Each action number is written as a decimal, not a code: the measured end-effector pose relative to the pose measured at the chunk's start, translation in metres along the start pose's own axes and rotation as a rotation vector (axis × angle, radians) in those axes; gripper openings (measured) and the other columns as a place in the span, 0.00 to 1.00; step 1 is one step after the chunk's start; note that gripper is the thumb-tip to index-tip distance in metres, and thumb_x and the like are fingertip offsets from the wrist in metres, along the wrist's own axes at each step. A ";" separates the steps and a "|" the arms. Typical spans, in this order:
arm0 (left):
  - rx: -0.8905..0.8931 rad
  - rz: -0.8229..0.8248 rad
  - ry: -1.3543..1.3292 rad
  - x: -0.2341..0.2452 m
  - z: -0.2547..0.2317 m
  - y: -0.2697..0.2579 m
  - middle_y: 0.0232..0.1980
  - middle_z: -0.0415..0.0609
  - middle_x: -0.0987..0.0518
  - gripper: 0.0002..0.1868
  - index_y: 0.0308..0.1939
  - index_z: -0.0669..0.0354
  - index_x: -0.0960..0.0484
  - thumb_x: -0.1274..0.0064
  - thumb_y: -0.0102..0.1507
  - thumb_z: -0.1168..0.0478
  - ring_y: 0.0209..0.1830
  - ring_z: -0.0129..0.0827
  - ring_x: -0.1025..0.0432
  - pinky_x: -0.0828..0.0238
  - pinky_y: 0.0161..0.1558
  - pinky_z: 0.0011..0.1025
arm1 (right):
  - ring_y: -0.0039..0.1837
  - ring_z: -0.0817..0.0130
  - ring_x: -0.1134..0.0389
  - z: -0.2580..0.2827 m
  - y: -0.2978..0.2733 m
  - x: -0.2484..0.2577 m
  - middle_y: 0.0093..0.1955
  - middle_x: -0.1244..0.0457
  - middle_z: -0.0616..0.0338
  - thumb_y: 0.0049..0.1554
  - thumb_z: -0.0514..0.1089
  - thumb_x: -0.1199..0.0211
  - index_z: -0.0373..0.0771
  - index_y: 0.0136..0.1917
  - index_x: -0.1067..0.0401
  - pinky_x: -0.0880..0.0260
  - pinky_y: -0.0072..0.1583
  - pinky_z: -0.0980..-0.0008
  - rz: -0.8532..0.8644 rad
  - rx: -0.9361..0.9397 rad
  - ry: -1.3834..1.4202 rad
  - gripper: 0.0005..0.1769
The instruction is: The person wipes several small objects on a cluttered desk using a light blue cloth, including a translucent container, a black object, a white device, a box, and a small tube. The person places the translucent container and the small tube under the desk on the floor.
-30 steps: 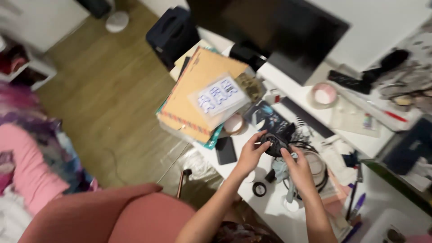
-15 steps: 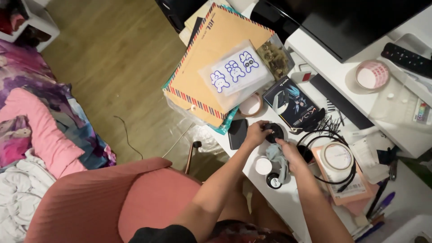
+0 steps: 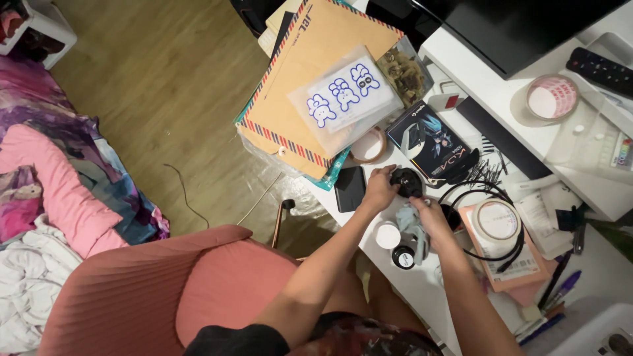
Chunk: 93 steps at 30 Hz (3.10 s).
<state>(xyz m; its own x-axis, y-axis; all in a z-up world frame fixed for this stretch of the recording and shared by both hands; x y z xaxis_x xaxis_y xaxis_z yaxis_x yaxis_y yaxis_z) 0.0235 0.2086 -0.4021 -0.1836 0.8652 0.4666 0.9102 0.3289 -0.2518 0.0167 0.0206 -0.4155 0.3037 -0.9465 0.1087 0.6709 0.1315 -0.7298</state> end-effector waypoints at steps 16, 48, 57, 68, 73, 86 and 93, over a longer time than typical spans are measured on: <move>-0.168 0.018 -0.083 0.089 -0.090 -0.039 0.55 0.55 0.22 0.17 0.54 0.59 0.18 0.45 0.61 0.72 0.43 0.41 0.22 0.25 0.49 0.34 | 0.55 0.68 0.28 0.048 -0.085 0.044 0.53 0.30 0.53 0.62 0.45 0.41 0.31 0.60 0.26 0.31 0.56 0.71 0.014 0.191 0.187 0.18; -0.332 0.376 -0.097 -0.033 -0.195 -0.057 0.50 0.54 0.20 0.17 0.55 0.59 0.18 0.50 0.62 0.71 0.41 0.39 0.23 0.24 0.47 0.33 | 0.53 0.72 0.31 0.039 -0.144 0.191 0.53 0.30 0.56 0.57 0.42 0.32 0.34 0.56 0.22 0.33 0.55 0.74 -0.568 0.302 0.272 0.15; -0.415 0.427 -0.053 -0.138 -0.199 -0.021 0.52 0.55 0.21 0.22 0.57 0.60 0.21 0.47 0.58 0.69 0.46 0.44 0.22 0.23 0.49 0.35 | 0.58 0.62 0.29 -0.002 -0.110 0.272 0.58 0.30 0.49 0.51 0.45 0.25 0.36 0.61 0.21 0.30 0.61 0.66 -0.952 0.421 -0.073 0.25; -0.322 0.492 0.077 -0.191 -0.178 0.000 0.51 0.59 0.19 0.19 0.55 0.66 0.21 0.44 0.61 0.64 0.46 0.45 0.21 0.24 0.49 0.37 | 0.65 0.47 0.33 0.056 -0.080 0.268 0.66 0.34 0.50 0.41 0.53 0.20 0.40 0.66 0.27 0.33 0.62 0.55 -0.841 0.233 -0.456 0.41; -0.077 0.515 -0.127 -0.160 -0.181 -0.003 0.50 0.61 0.15 0.22 0.59 0.68 0.24 0.51 0.65 0.57 0.43 0.40 0.18 0.21 0.45 0.33 | 0.66 0.52 0.32 0.073 -0.131 0.263 0.68 0.34 0.53 0.37 0.50 0.20 0.43 0.65 0.26 0.31 0.64 0.58 -0.585 0.403 -0.510 0.42; 0.398 1.569 -1.132 -0.087 -0.328 -0.132 0.74 0.59 0.29 0.33 0.86 0.45 0.43 0.61 0.76 0.49 0.65 0.62 0.29 0.25 0.55 0.48 | 0.58 0.65 0.35 0.126 -0.301 0.307 0.61 0.35 0.52 0.59 0.42 0.34 0.34 0.65 0.28 0.34 0.59 0.68 -0.702 0.773 0.242 0.22; 0.259 1.132 -1.314 -0.125 -0.350 -0.144 0.72 0.49 0.28 0.31 0.82 0.46 0.38 0.64 0.77 0.40 0.66 0.39 0.27 0.26 0.64 0.38 | 0.66 0.56 0.35 0.212 -0.357 0.180 0.67 0.36 0.49 0.57 0.37 0.41 0.34 0.66 0.32 0.35 0.65 0.59 -0.896 1.122 -0.187 0.24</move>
<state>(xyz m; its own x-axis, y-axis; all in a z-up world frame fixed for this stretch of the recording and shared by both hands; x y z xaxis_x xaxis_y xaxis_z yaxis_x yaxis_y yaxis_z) 0.0450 -0.0797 -0.1276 0.1722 0.3525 -0.9198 0.7375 -0.6652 -0.1169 -0.0248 -0.1342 0.0080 -0.4719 -0.7930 0.3853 0.8193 -0.2330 0.5239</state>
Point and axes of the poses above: each hand's wrist, its own y-axis towards the middle knuckle, its own x-axis out of the back of the hand, z = x × y, the point moved 6 cm from there along y, towards the middle knuckle
